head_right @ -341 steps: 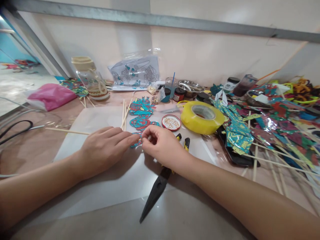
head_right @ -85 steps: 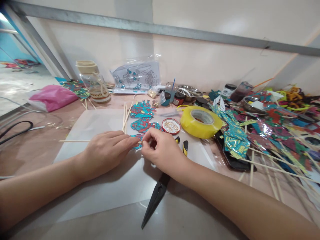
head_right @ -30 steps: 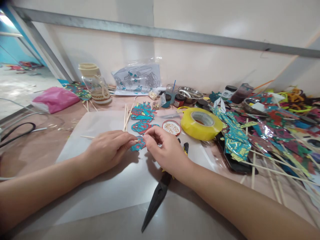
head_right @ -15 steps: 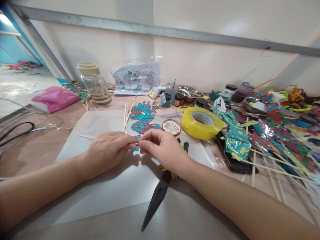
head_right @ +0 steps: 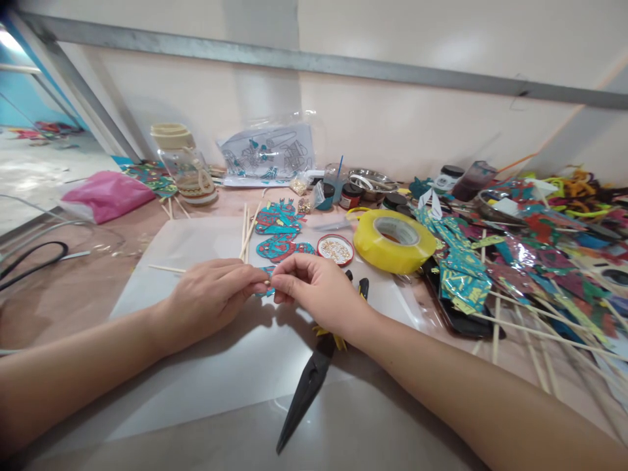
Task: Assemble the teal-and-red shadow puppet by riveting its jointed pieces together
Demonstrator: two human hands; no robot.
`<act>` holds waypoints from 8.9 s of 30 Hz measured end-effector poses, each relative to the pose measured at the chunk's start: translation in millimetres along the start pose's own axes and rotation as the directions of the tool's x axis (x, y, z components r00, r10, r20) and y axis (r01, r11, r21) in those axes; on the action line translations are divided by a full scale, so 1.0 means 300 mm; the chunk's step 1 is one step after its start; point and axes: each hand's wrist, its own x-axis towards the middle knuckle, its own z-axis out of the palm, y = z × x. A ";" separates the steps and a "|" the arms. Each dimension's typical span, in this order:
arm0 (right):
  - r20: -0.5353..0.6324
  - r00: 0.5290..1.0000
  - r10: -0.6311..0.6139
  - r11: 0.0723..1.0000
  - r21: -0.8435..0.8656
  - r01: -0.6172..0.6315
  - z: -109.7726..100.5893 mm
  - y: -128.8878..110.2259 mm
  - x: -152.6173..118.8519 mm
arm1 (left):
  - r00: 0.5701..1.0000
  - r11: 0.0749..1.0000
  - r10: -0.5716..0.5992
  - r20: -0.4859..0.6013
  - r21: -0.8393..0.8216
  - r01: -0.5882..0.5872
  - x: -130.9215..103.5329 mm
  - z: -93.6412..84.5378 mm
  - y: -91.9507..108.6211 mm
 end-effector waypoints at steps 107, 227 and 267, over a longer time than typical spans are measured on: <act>0.169 0.739 -0.652 0.374 -0.777 0.507 -0.014 0.021 -0.030 | 0.998 1.000 0.025 0.050 0.004 -0.025 -0.013 0.014 0.008; -0.012 0.869 -0.495 0.625 -0.700 0.346 -0.001 0.010 -0.030 | 0.999 0.999 -0.023 -0.032 0.030 0.023 -0.001 0.008 0.015; 0.172 0.973 -0.156 0.739 -0.633 0.231 -0.183 -0.310 -0.158 | 0.893 0.917 -0.205 0.399 -0.239 0.318 0.099 -0.298 -0.132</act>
